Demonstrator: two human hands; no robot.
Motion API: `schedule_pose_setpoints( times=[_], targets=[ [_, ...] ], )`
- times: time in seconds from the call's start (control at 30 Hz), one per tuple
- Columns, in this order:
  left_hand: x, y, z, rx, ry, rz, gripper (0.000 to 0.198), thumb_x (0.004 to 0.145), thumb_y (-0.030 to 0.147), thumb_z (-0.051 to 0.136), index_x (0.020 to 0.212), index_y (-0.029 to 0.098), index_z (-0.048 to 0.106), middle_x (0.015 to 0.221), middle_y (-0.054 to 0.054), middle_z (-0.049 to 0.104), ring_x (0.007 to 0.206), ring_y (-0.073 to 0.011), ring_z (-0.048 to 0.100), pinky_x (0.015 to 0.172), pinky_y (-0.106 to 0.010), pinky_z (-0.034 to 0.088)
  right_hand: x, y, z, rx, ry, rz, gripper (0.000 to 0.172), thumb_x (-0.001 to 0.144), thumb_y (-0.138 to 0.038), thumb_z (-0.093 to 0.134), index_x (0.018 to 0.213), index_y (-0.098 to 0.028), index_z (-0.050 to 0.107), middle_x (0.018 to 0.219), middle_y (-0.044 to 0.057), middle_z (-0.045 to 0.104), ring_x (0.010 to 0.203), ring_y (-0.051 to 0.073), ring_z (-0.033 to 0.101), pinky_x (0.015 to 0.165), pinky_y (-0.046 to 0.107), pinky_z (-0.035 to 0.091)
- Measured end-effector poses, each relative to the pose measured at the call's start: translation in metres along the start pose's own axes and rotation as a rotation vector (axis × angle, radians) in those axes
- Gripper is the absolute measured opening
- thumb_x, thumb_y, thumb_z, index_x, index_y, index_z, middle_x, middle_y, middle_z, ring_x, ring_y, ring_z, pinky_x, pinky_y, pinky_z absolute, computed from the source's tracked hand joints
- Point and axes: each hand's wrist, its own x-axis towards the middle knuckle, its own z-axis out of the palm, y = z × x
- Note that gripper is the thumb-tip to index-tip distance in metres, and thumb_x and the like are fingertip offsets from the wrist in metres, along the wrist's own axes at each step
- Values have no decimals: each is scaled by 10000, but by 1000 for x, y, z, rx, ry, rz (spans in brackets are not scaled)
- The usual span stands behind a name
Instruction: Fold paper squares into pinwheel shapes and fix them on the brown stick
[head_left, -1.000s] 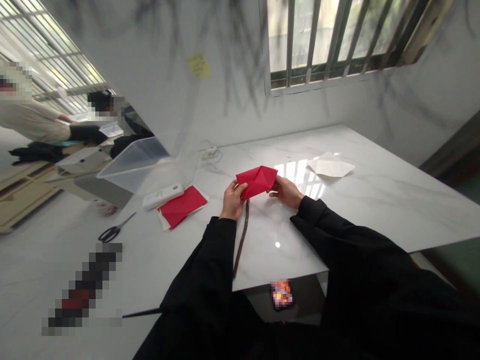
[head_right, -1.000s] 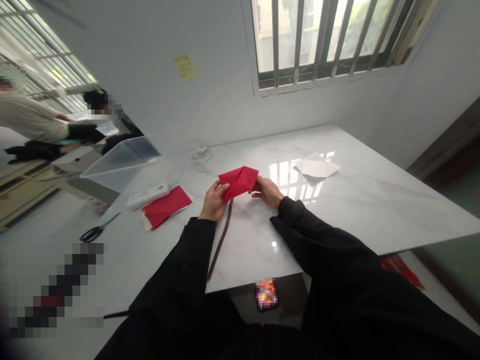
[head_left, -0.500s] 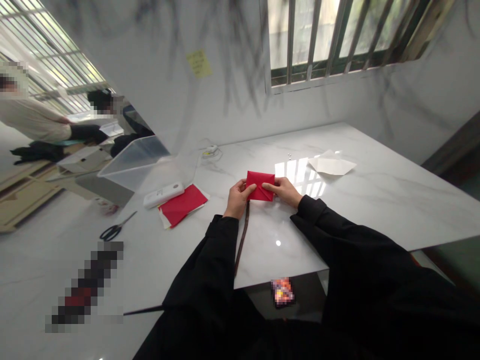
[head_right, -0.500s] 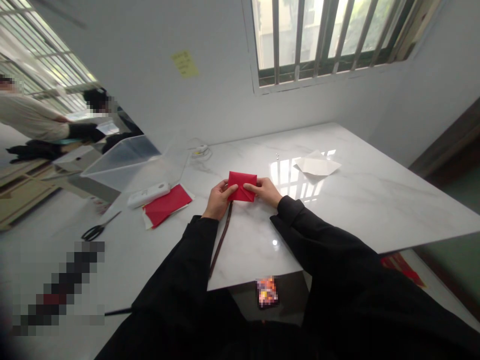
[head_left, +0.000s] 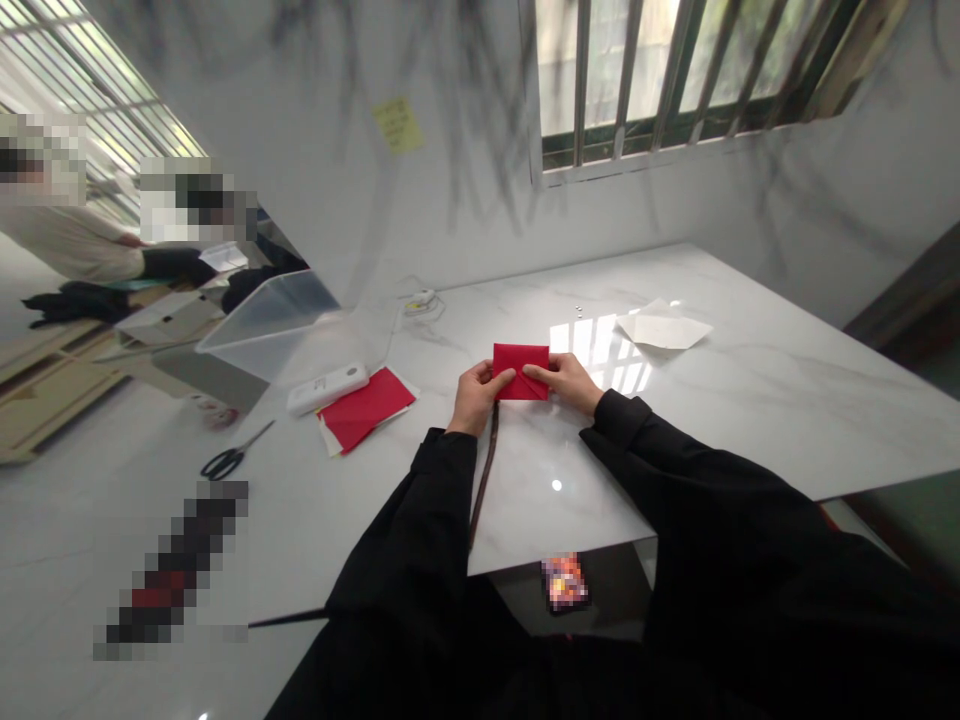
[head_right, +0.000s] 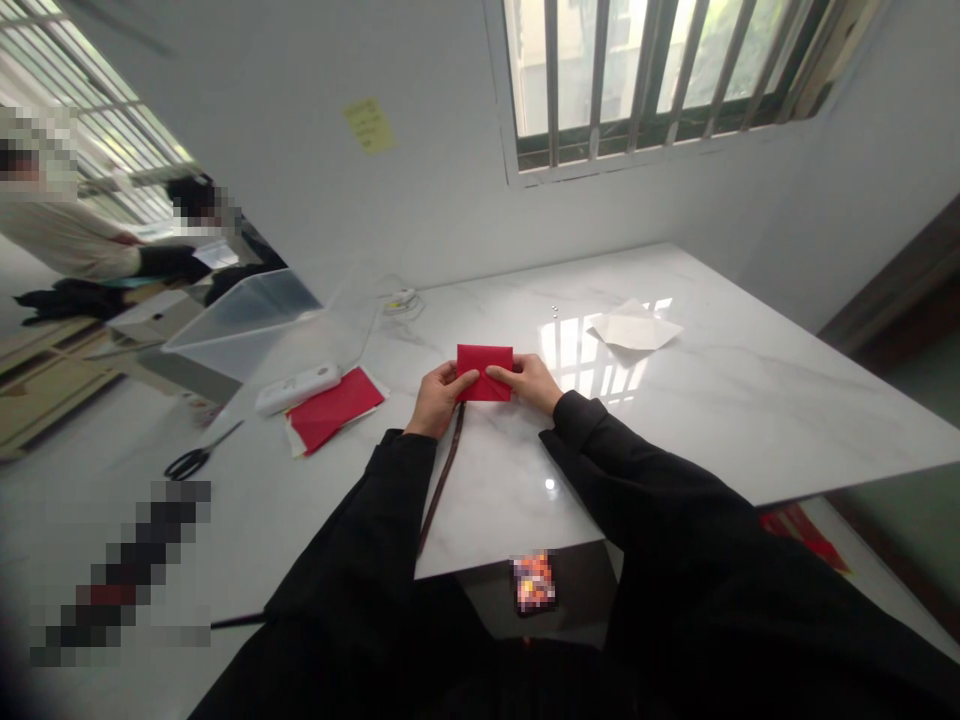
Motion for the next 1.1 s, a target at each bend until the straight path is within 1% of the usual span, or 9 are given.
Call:
schedule_pose_setpoints(
  times=[0.17, 0.3, 0.57, 0.77, 0.87, 1.0, 1.1],
  targets=[
    [-1, 1, 1, 11, -14, 9, 518, 618, 388, 949, 1012, 121, 744, 972, -107, 793, 850, -234, 746, 894, -397, 581, -1, -2, 0, -22, 1, 4, 489, 746, -537, 824, 981, -111, 784, 877, 93, 771, 718, 181, 659, 627, 288, 513],
    [-1, 1, 1, 27, -25, 15, 534, 624, 395, 947, 1035, 117, 750, 984, -113, 795, 873, -249, 750, 904, -409, 587, -1, -4, 1, -29, 4, 1, 495, 746, -537, 819, 980, -102, 783, 863, 90, 765, 703, 170, 644, 612, 278, 496],
    [-3, 5, 2, 51, -41, 25, 553, 638, 435, 939, 1047, 114, 752, 948, -110, 797, 878, -261, 754, 896, -412, 598, -2, -8, 3, -35, 27, 29, 493, 732, -523, 824, 956, -87, 775, 801, 77, 734, 649, 143, 594, 574, 266, 466],
    [-6, 8, 4, 100, -26, 59, 526, 634, 413, 948, 1028, 120, 758, 1006, -115, 798, 887, -257, 754, 907, -412, 600, -2, -9, 3, -34, 28, 18, 472, 731, -510, 823, 939, -90, 772, 776, 67, 722, 643, 143, 588, 588, 275, 476],
    [-5, 7, 4, 77, -34, 42, 513, 641, 414, 945, 1023, 123, 765, 978, -111, 798, 873, -261, 757, 903, -419, 600, -2, -10, 3, -38, 25, 16, 470, 733, -516, 821, 931, -93, 772, 764, 64, 717, 634, 141, 583, 593, 280, 478],
    [-1, 5, 1, 23, -53, -8, 505, 687, 476, 907, 1012, 111, 780, 941, -122, 795, 863, -273, 761, 908, -437, 596, -2, -9, 2, -31, 23, 11, 491, 724, -535, 824, 940, -97, 775, 787, 65, 724, 660, 151, 597, 595, 277, 476],
    [1, 2, -1, 35, -14, -14, 520, 643, 467, 932, 986, 104, 790, 890, -119, 793, 841, -276, 761, 904, -442, 598, -1, -7, 1, -18, 15, 12, 501, 722, -539, 824, 956, -98, 775, 805, 64, 730, 674, 156, 604, 594, 273, 470]
  ],
)
